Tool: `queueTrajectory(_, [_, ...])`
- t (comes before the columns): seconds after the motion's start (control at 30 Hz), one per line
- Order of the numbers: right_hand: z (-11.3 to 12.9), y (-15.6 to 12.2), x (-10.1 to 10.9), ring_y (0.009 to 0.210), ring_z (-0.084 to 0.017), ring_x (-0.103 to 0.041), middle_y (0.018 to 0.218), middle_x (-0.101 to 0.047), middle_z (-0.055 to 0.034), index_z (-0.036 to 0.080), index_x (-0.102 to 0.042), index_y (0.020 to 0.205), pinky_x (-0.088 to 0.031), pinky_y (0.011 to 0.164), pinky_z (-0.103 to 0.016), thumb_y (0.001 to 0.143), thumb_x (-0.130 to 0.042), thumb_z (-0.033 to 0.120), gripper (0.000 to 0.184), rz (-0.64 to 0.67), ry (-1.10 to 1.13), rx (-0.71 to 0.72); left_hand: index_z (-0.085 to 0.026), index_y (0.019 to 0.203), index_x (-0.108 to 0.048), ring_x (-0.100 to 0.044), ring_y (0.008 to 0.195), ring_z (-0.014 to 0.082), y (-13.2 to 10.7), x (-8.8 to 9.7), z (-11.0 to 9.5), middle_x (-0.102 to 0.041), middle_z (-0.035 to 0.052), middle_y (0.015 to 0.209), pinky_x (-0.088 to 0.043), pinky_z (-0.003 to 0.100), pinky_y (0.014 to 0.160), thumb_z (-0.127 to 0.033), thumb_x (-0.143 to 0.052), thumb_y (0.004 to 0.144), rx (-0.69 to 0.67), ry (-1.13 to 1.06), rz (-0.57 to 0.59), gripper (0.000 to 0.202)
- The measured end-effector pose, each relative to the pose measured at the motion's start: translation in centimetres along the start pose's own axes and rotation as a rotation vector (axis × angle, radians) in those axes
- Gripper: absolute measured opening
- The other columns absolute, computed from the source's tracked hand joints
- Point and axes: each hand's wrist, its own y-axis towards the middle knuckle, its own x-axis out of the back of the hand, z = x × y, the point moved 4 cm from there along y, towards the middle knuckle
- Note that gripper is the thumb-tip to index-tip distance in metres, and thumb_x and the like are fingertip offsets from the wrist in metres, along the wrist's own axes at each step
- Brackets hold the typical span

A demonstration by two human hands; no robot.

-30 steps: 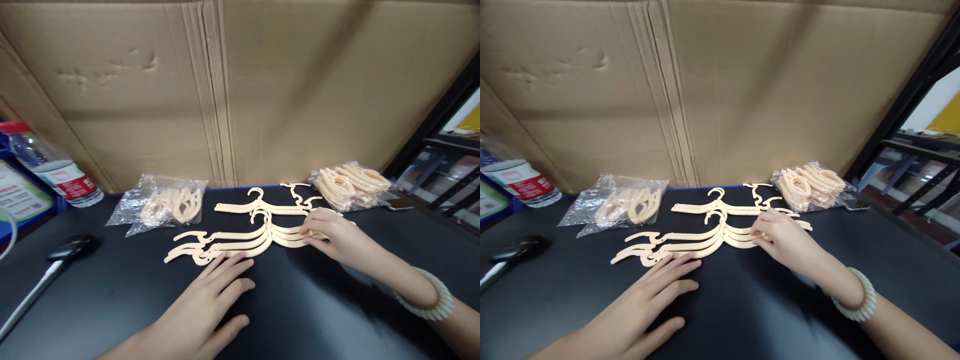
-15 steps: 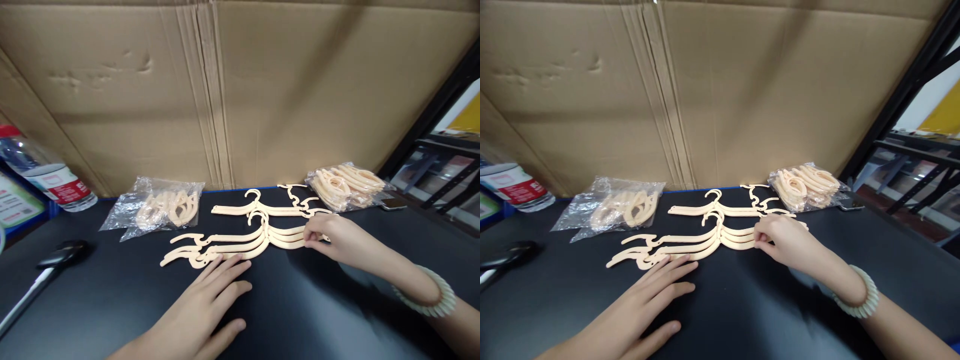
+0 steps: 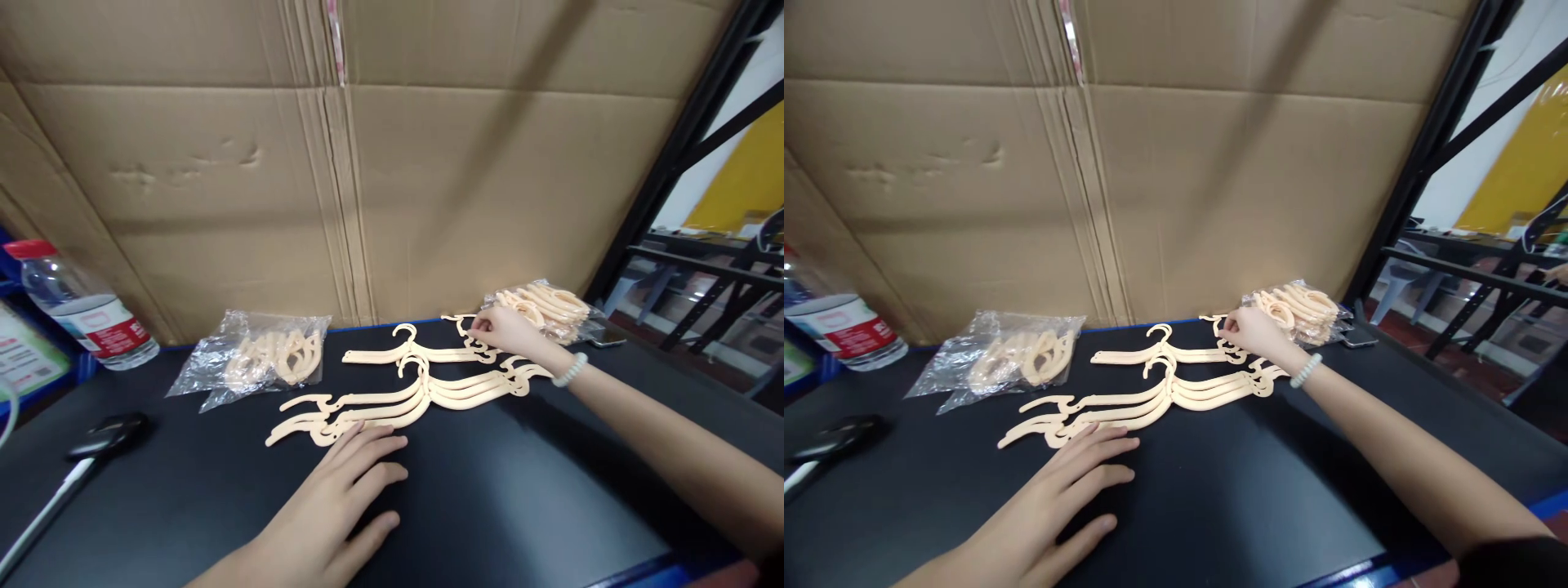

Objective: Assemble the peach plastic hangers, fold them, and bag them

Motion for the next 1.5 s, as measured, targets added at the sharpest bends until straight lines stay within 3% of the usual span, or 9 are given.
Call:
queueTrajectory(0.1, [0.6, 2.1, -0.8, 0.078, -0.022, -0.066, 0.081, -0.07, -0.0117, 0.01, -0.068, 0.082, -0.05, 0.072, -0.031, 0.086, -0.063, 0.037, 0.028, 0.074, -0.091, -0.088, -0.024, 0.115, -0.058, -0.046, 0.13, 0.0266, 0.2, 0.3, -0.2, -0.058, 0.0082, 0.132, -0.037, 0.048, 0.11, -0.017, -0.053, 0.089, -0.023, 0.003, -0.018, 0.028])
queueTrajectory(0.27, [0.8, 5.0, -2.4, 0.099, -0.021, -0.062, 0.115, -0.061, -0.0107, 0.012, -0.059, 0.114, -0.052, 0.085, -0.04, 0.091, -0.061, 0.034, 0.032, 0.197, -0.181, -0.24, -0.024, 0.113, -0.058, -0.048, 0.126, 0.0261, 0.3, 0.4, -0.3, -0.059, 0.0077, 0.129, -0.04, 0.046, 0.108, -0.017, -0.052, 0.088, -0.021, -0.008, -0.035, 0.026])
queueTrajectory(0.4, [0.1, 6.8, -2.8, 0.1, -0.022, -0.062, 0.117, -0.06, -0.0112, 0.012, -0.058, 0.117, -0.053, 0.084, -0.04, 0.091, -0.061, 0.032, 0.033, 0.315, -0.16, -0.334, -0.025, 0.113, -0.058, -0.049, 0.124, 0.0261, 0.3, 0.4, -0.2, -0.06, 0.008, 0.127, -0.042, 0.044, 0.106, -0.017, -0.054, 0.088, -0.049, -0.023, -0.027, 0.026])
queueTrajectory(0.8, [0.9, 6.2, 0.4, 0.1, -0.022, -0.062, 0.119, -0.059, -0.0093, 0.015, -0.056, 0.12, -0.054, 0.083, -0.041, 0.093, -0.058, 0.033, 0.032, 0.39, 0.09, -0.426, -0.022, 0.108, -0.06, -0.052, 0.118, 0.0253, 0.4, 0.3, -0.4, -0.06, 0.009, 0.122, -0.043, 0.042, 0.102, -0.016, -0.052, 0.089, -0.079, -0.036, -0.081, 0.022])
queueTrajectory(0.97, [3.0, 3.7, 2.9, 0.088, -0.017, -0.063, 0.108, -0.063, -0.0077, 0.014, -0.059, 0.111, -0.055, 0.075, -0.035, 0.093, -0.058, 0.032, 0.026, 0.314, 0.223, -0.298, -0.02, 0.106, -0.06, -0.056, 0.112, 0.0246, 1.0, 1.0, -0.4, -0.063, 0.0103, 0.116, -0.045, 0.042, 0.097, -0.019, -0.051, 0.091, -0.032, -0.149, -0.172, 0.018])
queueTrajectory(1.13, [8.2, 0.2, 4.2, 0.05, -0.007, -0.047, 0.059, -0.057, -0.0007, 0.012, -0.062, 0.065, -0.038, 0.048, -0.022, 0.082, -0.061, 0.019, 0.018, 0.119, 0.453, 0.021, -0.017, 0.111, -0.057, -0.067, 0.083, 0.0198, 2.9, 1.4, 0.3, -0.065, 0.0124, 0.112, -0.053, 0.035, 0.076, -0.031, -0.056, 0.09, 0.326, -0.671, -0.23, 0.026])
queueTrajectory(1.23, [12.2, -2.6, 3.3, 0.052, -0.007, -0.049, 0.061, -0.059, 0.0015, 0.015, -0.063, 0.068, -0.037, 0.049, -0.021, 0.078, -0.058, 0.019, 0.012, 0.033, 0.611, 0.215, -0.016, 0.114, -0.055, -0.069, 0.074, 0.0159, 4.0, 1.0, 0.0, -0.067, 0.0122, 0.11, -0.055, 0.031, 0.073, -0.035, -0.064, 0.085, 0.491, -1.053, -0.263, 0.036])
queueTrajectory(1.33, [15.1, -5.1, 1.8, 0.056, -0.009, -0.054, 0.063, -0.062, 0.0009, 0.015, -0.061, 0.067, -0.04, 0.052, -0.021, 0.077, -0.056, 0.022, 0.013, 0.004, 0.711, 0.323, -0.015, 0.099, -0.062, -0.068, 0.071, 0.012, 4.6, 0.8, -0.5, -0.071, 0.0062, 0.095, -0.055, 0.026, 0.076, -0.032, -0.076, 0.076, 0.5, -1.276, -0.319, 0.032])
queueTrajectory(1.5, [15.1, -5.5, 1.0, 0.06, -0.011, -0.058, 0.066, -0.065, -0.0009, 0.015, -0.067, 0.077, -0.043, 0.055, -0.022, 0.083, -0.056, 0.034, 0.022, -0.047, 0.685, 0.401, -0.013, 0.081, -0.066, -0.066, 0.067, 0.009, 3.8, 1.0, 0.3, -0.07, 0.0013, 0.078, -0.054, 0.019, 0.071, -0.029, -0.084, 0.067, 0.538, -1.292, -0.362, 0.028])
